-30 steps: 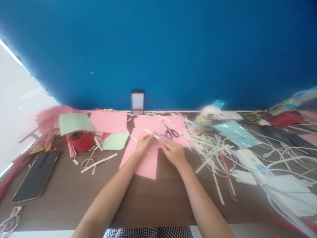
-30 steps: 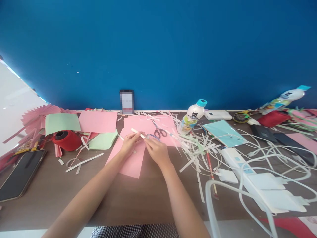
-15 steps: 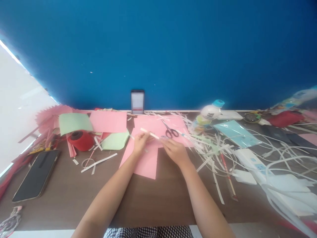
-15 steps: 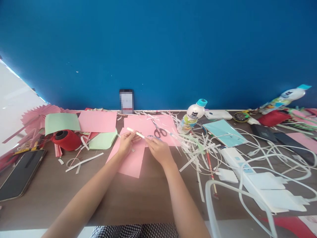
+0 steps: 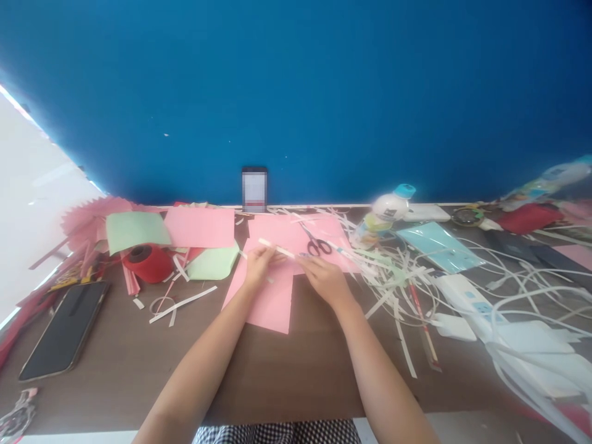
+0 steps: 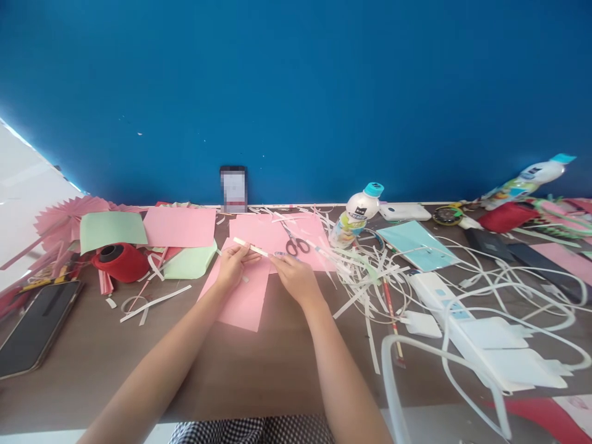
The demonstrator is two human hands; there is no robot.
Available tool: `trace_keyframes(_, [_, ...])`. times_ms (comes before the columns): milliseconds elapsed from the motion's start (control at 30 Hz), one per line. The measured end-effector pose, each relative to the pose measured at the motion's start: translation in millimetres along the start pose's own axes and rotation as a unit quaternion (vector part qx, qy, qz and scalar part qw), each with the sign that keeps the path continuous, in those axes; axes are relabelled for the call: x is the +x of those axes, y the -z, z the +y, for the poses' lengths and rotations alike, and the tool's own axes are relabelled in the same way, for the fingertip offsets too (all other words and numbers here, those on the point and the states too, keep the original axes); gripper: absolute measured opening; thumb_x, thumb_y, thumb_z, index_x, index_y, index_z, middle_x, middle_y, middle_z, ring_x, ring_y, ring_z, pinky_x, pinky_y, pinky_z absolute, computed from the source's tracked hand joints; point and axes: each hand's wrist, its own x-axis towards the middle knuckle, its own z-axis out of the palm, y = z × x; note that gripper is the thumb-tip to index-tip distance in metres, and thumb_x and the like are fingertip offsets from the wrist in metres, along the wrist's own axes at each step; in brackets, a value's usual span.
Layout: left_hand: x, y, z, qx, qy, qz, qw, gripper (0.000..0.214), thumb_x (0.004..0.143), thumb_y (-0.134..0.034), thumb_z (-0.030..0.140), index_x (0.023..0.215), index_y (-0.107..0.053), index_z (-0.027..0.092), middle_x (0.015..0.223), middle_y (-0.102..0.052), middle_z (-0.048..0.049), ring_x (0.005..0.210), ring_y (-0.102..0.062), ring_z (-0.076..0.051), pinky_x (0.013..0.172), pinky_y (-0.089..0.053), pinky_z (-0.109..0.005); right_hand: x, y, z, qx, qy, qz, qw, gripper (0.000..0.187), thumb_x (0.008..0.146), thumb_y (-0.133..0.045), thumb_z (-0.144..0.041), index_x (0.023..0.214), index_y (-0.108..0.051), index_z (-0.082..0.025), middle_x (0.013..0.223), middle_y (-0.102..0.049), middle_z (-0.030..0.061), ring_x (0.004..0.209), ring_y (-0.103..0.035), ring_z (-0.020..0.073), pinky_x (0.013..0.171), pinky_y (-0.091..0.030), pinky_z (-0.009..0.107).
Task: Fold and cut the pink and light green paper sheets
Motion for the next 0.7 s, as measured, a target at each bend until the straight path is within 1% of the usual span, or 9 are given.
trace_keyframes(67, [-0.1,-0.4,0.6,-0.011,0.001,-0.002,1.0,0.03,0.063,-0.068,0.04,0.064,-0.061,0.011,0.062,-0.065,-0.0049,0.077,-0.065,-0.025,0.081,-0.048,-0.04,0.3,-0.2,-1.6,0.008,-0.007,0.001,1.0,0.029,0.086,-0.041,-0.017,0.104,-0.063,-0.024,0.092,-0.067,0.0049,0.082,-0.063,0.0161,0.072,-0.051,0.026])
trace_keyframes(133, [-1.1,-2.0,1.8,-0.035,0.008,-0.012,0.999,0.03,0.065,-0.067,0.04,0.073,-0.063,0.011,0.072,-0.067,-0.0084,0.084,-0.064,-0.026,0.084,-0.046,-0.041,1.0,-0.1,-4.3,0.016,-0.008,0.002,1.0,0.028,0.086,-0.042,-0.018,0.103,-0.063,-0.023,0.092,-0.067,0.0054,0.082,-0.063,0.0161,0.072,-0.051,0.026])
trace_keyframes(233, [-4.2,-6.4,3.4,-0.081,0.041,-0.048,0.995,0.037,0.069,-0.064,0.039,0.092,-0.062,0.012,0.092,-0.067,-0.0138,0.095,-0.06,-0.027,0.088,-0.043,-0.042,2.1,0.7,-8.5,0.036,-0.005,0.006,0.999,0.028,0.086,-0.041,-0.019,0.102,-0.064,-0.023,0.089,-0.067,0.0052,0.079,-0.062,0.0154,0.07,-0.051,0.025])
trace_keyframes(300, [-6.2,-9.2,3.1,-0.094,0.059,-0.076,0.991,0.038,0.07,-0.063,0.038,0.098,-0.062,0.012,0.099,-0.065,-0.015,0.1,-0.057,-0.027,0.091,-0.04,-0.043,2.7,1.5,-10.4,0.049,-0.006,0.01,0.999,0.029,0.086,-0.04,-0.019,0.102,-0.064,-0.023,0.086,-0.067,0.0047,0.076,-0.062,0.0146,0.066,-0.05,0.024])
trace_keyframes(367, [-6.8,-10.9,1.3,-0.089,0.06,-0.088,0.99,0.036,0.07,-0.064,0.037,0.096,-0.062,0.012,0.101,-0.064,-0.0154,0.101,-0.057,-0.027,0.093,-0.038,-0.043,3.1,2.1,-11.4,0.053,-0.009,0.013,0.998,0.029,0.086,-0.039,-0.018,0.103,-0.063,-0.023,0.082,-0.067,0.0043,0.071,-0.061,0.0142,0.062,-0.05,0.024])
trace_keyframes(467, [-5.2,-10.2,-2.6,-0.079,0.043,-0.083,0.992,0.033,0.07,-0.065,0.037,0.09,-0.064,0.01,0.098,-0.065,-0.0156,0.1,-0.057,-0.028,0.093,-0.038,-0.043,2.9,2.2,-11.2,0.043,-0.012,0.015,0.999,0.029,0.086,-0.04,-0.019,0.103,-0.063,-0.022,0.078,-0.067,0.0043,0.069,-0.061,0.0142,0.059,-0.048,0.023])
trace_keyframes(567, [-3.0,-7.6,-4.9,-0.078,0.034,-0.081,0.993,0.032,0.07,-0.064,0.038,0.086,-0.064,0.009,0.095,-0.066,-0.0156,0.097,-0.059,-0.028,0.092,-0.039,-0.043,2.3,1.7,-9.8,0.024,-0.005,0.009,1.0,0.029,0.086,-0.04,-0.019,0.104,-0.063,-0.024,0.084,-0.067,0.0045,0.074,-0.062,0.0143,0.062,-0.049,0.023])
trace_keyframes(700, [-2.7,-6.1,-3.7,-0.078,0.044,-0.074,0.993,0.032,0.068,-0.066,0.038,0.081,-0.064,0.009,0.091,-0.067,-0.0153,0.095,-0.06,-0.028,0.09,-0.041,-0.043,1.6,0.9,-8.2,0.005,0.007,-0.008,1.0,0.03,0.086,-0.04,-0.017,0.106,-0.062,-0.024,0.091,-0.067,0.0048,0.08,-0.062,0.0147,0.067,-0.05,0.023])
